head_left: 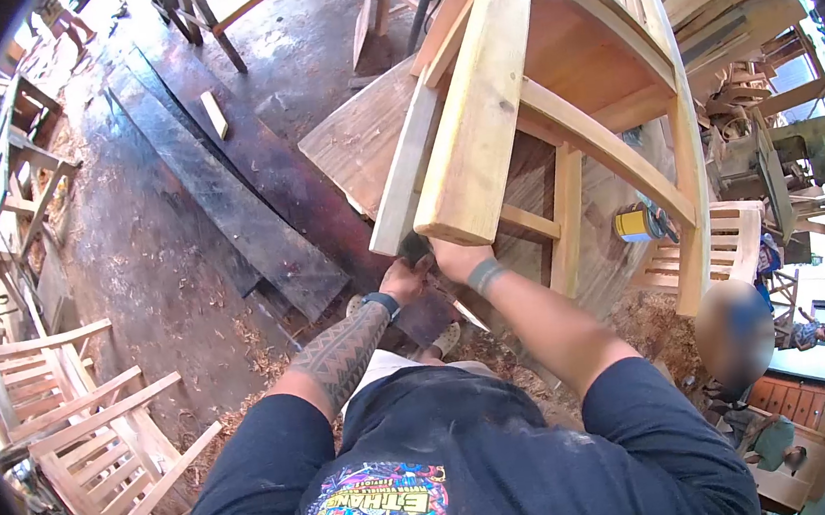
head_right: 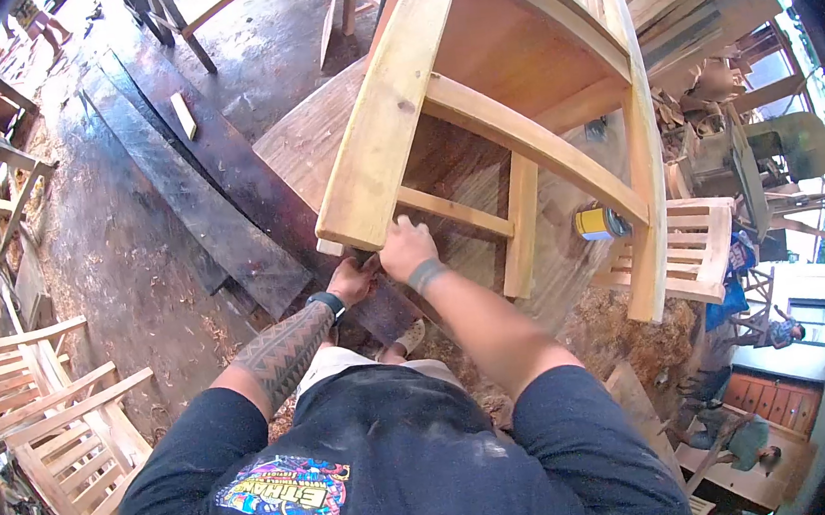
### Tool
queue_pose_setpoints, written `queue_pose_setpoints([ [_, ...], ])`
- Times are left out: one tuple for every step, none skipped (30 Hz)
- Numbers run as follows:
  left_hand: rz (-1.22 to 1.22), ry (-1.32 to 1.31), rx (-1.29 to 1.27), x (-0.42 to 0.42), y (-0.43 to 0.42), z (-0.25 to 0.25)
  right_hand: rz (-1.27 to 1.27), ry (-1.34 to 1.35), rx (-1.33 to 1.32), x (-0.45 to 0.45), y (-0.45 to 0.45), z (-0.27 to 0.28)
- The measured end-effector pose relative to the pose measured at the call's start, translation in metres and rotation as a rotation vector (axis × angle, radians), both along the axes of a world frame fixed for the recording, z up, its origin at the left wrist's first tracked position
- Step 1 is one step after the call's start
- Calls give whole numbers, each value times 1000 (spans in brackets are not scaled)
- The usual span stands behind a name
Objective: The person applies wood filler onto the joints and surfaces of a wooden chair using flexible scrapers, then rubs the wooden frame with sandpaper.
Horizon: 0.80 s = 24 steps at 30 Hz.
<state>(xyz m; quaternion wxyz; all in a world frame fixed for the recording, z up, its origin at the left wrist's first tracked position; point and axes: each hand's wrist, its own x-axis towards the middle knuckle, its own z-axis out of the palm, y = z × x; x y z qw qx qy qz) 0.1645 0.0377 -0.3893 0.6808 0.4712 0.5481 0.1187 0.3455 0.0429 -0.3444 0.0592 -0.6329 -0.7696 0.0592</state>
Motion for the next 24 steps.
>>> queue_pose_setpoints([
  [-2, -26, 22, 2, -1, -19, 28, -28, -60, -3, -6, 25],
  [-2, -53, 40, 4, -3, -29, 58, -57, -123, -5, -10, 42],
  [23, -35, 44, 6, -5, -27, 66, -52, -102, -7, -8, 44],
  [46, -15, 44, 6, -7, -19, 3, -8, -95, -6, -2, 27],
  [69, 6, 44, 5, -10, -11, -59, 36, -88, -3, 9, -6],
  [82, -11, 13, 6, -10, -6, -55, 40, -102, -2, 12, -2],
  [91, -25, -16, 4, -8, -1, -51, 44, -116, -1, 16, 3],
  [97, -41, -44, 3, -6, 4, -47, 47, -131, -1, 20, 8],
  [87, -7, -57, 0, -2, 20, -27, 46, -186, 6, 13, 10],
  [77, 25, -69, -4, 5, 42, -8, 42, -241, 12, 6, 14],
  [66, 56, -81, -4, 8, 54, 112, -79, -289, 4, -7, 72],
  [118, -23, -133, -5, 7, 53, 127, -123, -336, 5, -23, 99],
  [172, -101, -183, -8, 7, 47, 143, -166, -382, 9, -37, 117],
  [227, -178, -230, -12, 8, 39, 161, -208, -424, 17, -45, 126],
  [224, -191, -233, -14, 10, 24, 156, -195, -460, 27, -47, 129],
  [286, -172, -225, -13, 11, 34, 152, -179, -499, 38, -50, 132],
  [345, -152, -220, -11, 10, 44, 147, -162, -541, 45, -52, 131],
  [400, -130, -215, -9, 10, 49, 103, -104, -488, 48, -53, 130],
  [406, -121, -156, -9, 11, 51, 55, -47, -433, 52, -54, 127],
  [410, -112, -99, -9, 11, 54, 4, 9, -379, 55, -56, 125],
  [412, -104, -44, -7, 10, 55, 14, 40, -342, 56, -55, 126],
  [451, -121, -36, -5, 8, 53, -11, 38, -341, 52, -53, 132],
  [493, -137, -30, -3, 4, 51, -33, 36, -342, 45, -52, 137],
  [538, -152, -24, -1, -2, 48, -52, 34, -344, 39, -50, 139],
])
